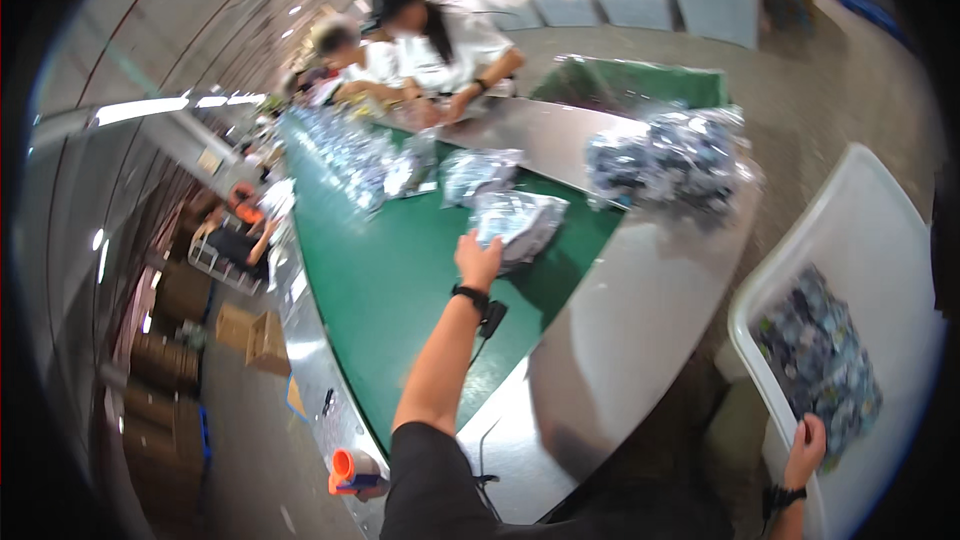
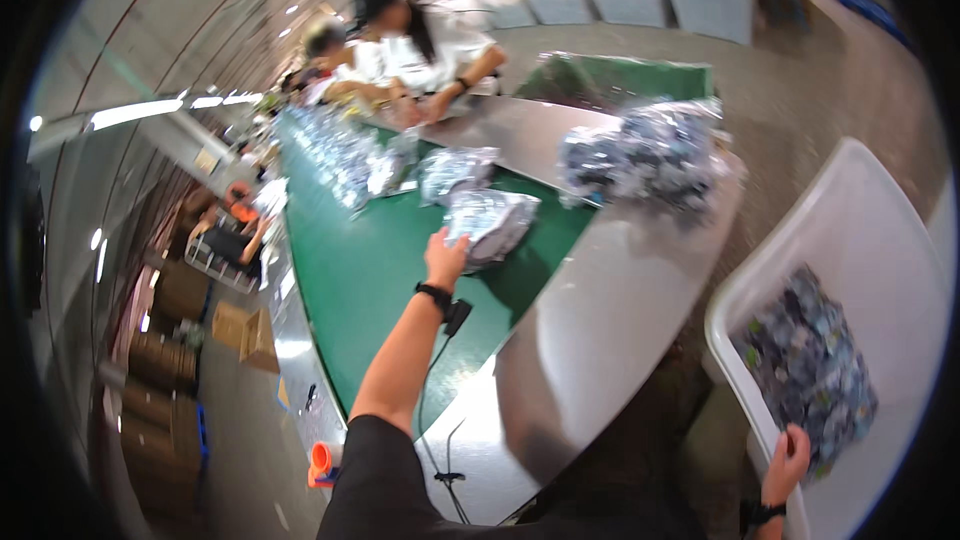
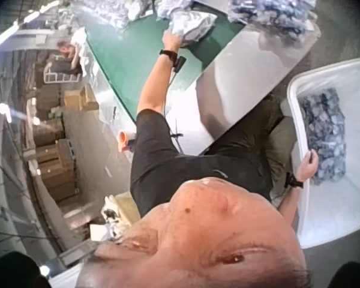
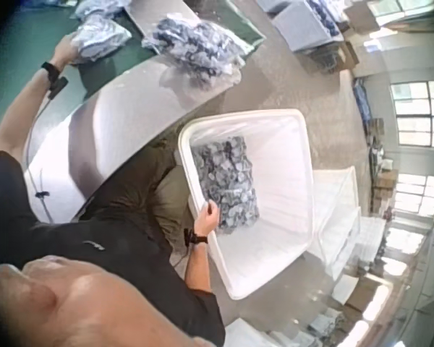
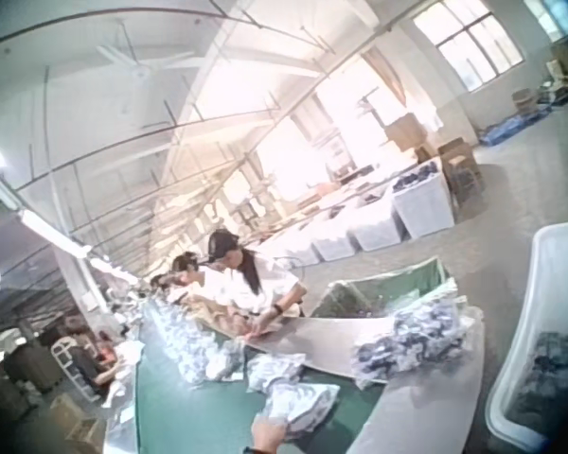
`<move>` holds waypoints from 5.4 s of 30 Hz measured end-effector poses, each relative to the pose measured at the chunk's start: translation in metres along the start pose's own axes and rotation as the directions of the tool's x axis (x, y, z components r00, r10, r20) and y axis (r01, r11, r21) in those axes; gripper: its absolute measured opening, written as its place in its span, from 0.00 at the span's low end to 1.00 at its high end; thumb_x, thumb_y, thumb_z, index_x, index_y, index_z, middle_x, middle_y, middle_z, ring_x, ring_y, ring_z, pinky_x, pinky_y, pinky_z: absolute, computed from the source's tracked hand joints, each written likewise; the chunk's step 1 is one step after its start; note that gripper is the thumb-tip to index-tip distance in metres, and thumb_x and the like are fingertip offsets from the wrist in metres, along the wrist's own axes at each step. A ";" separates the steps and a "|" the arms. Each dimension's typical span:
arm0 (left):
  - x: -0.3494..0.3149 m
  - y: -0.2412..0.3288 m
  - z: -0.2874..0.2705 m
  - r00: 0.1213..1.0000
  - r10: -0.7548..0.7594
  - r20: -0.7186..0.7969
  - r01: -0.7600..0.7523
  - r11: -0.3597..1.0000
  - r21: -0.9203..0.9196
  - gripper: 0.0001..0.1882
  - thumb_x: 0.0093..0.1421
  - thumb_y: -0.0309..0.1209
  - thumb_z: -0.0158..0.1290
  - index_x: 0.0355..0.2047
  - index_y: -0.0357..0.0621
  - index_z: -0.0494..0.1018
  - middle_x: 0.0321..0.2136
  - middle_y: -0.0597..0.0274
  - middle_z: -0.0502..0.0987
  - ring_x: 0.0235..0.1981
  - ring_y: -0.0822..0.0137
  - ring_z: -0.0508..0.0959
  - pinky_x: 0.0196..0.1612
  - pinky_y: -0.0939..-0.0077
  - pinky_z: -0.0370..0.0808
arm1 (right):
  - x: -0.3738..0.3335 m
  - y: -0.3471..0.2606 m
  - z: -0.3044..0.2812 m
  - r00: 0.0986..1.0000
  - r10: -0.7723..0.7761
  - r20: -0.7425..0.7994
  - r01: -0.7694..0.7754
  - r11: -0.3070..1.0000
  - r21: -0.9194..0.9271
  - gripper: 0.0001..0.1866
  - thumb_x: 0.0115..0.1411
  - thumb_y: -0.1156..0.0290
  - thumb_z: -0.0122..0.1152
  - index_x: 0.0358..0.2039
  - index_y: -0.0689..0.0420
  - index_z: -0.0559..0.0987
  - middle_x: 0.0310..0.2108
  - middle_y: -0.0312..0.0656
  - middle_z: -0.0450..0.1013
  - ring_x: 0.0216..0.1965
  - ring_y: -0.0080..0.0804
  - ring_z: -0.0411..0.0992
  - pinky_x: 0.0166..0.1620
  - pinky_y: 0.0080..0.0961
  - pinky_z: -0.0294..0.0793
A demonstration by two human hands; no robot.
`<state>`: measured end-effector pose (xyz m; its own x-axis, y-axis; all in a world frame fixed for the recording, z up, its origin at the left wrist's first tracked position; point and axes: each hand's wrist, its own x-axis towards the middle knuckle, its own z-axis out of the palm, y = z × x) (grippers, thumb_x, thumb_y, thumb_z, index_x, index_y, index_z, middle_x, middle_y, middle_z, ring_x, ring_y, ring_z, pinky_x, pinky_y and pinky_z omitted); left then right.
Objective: The person repeatedly picks packaged socks from a white bin and places them onto a green conveyor belt. The person handles the items one at a time, moving them from the bin to the belt where other workers are present.
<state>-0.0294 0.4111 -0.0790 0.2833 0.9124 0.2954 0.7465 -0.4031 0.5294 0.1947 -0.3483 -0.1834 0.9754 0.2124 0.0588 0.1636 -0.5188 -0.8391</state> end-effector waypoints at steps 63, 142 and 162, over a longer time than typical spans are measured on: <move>-0.379 0.143 -0.085 0.461 0.237 0.855 0.887 -0.120 -0.445 0.42 0.68 0.49 0.60 0.72 0.39 0.57 0.62 0.53 0.73 0.63 0.56 0.75 0.65 0.55 0.74 | -0.056 -0.233 0.116 0.648 -0.228 0.727 -0.516 0.570 0.639 0.32 0.71 0.67 0.62 0.68 0.62 0.59 0.59 0.43 0.70 0.58 0.26 0.70 0.63 0.27 0.69; -0.385 0.214 -0.057 0.224 0.256 0.940 0.772 0.542 -0.332 0.31 0.75 0.57 0.40 0.61 0.44 0.71 0.48 0.56 0.80 0.48 0.57 0.80 0.41 0.60 0.82 | 0.020 -0.006 -0.227 0.996 0.060 -0.061 -0.063 0.996 -0.057 0.24 0.56 0.59 0.74 0.48 0.61 0.85 0.37 0.48 0.85 0.39 0.33 0.83 0.45 0.32 0.79; -0.363 0.187 -0.087 0.238 0.229 0.944 0.762 0.559 -0.328 0.23 0.77 0.38 0.47 0.65 0.36 0.67 0.52 0.51 0.80 0.51 0.56 0.81 0.53 0.58 0.81 | -0.029 0.025 -0.191 0.946 0.193 0.261 -0.172 0.980 -0.100 0.18 0.64 0.62 0.68 0.48 0.62 0.83 0.38 0.46 0.82 0.40 0.40 0.81 0.46 0.34 0.79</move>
<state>-0.0449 -0.0018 -0.0178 0.8068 0.1916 -0.5589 0.4355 0.4464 0.7817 0.1987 -0.5258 -0.1026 0.9154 0.3172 -0.2479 0.0069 -0.6281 -0.7781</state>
